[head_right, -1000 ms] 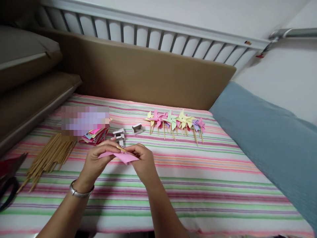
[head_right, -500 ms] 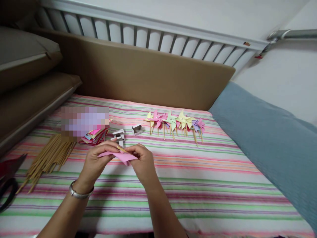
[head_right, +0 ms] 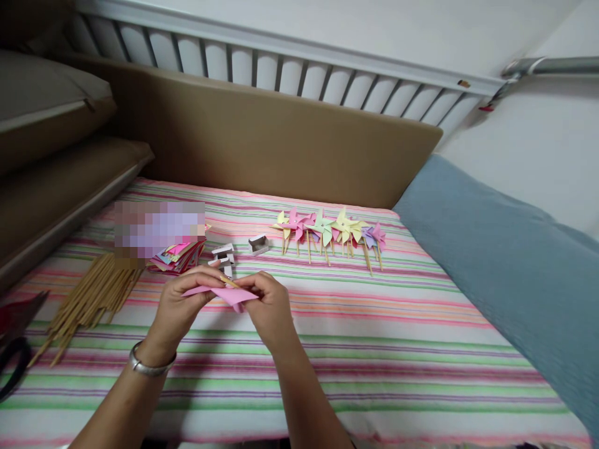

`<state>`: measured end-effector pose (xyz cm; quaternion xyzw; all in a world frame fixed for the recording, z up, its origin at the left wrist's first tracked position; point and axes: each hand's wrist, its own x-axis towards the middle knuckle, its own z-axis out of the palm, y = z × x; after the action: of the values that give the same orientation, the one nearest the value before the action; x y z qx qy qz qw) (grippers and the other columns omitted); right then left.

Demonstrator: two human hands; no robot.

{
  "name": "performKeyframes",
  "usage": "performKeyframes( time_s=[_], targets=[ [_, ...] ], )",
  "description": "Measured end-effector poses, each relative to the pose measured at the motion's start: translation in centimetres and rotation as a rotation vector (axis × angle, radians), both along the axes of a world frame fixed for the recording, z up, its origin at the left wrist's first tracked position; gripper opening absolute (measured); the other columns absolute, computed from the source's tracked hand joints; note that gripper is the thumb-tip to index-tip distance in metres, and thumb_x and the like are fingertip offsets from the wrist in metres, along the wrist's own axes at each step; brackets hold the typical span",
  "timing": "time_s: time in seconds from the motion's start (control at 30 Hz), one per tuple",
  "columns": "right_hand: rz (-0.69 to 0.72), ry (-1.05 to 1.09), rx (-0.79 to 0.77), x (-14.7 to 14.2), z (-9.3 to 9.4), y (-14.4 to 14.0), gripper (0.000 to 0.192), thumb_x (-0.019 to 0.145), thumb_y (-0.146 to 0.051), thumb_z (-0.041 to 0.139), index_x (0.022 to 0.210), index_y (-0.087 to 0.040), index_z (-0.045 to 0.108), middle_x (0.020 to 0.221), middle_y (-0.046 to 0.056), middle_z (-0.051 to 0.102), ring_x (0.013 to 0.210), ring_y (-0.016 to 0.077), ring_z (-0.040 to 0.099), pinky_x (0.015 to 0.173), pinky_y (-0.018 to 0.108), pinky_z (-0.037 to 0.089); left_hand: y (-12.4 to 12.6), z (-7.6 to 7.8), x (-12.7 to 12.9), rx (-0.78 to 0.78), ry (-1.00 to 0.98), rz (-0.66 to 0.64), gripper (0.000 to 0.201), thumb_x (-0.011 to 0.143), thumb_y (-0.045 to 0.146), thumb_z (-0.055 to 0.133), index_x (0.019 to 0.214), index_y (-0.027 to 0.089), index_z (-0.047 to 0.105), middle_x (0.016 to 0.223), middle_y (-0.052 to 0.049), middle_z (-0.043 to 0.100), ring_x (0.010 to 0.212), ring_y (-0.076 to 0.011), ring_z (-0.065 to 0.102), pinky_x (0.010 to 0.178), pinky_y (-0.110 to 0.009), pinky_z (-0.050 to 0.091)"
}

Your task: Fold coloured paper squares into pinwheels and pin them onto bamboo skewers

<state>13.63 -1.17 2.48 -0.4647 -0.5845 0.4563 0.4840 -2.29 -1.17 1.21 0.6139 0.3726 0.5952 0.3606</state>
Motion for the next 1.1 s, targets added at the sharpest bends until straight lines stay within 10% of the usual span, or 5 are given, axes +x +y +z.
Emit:
performKeyframes(
  time_s=[1.1],
  targets=[
    [-0.042,-0.092,0.112,-0.16,0.05,-0.27,0.017,0.069,-0.01,0.059,0.073,-0.021,0.07,0.069,0.0,0.061,0.066,0.0136,0.058,0.062,0.024,0.045,0.08,-0.58,-0.17,0.012,-0.044,-0.033,0.007,0.071,0.016,0.069,0.072,0.022,0.07,0.076,-0.001,0.07,0.076,-0.0164,0.064,0.101,-0.043,0.034]
  ],
)
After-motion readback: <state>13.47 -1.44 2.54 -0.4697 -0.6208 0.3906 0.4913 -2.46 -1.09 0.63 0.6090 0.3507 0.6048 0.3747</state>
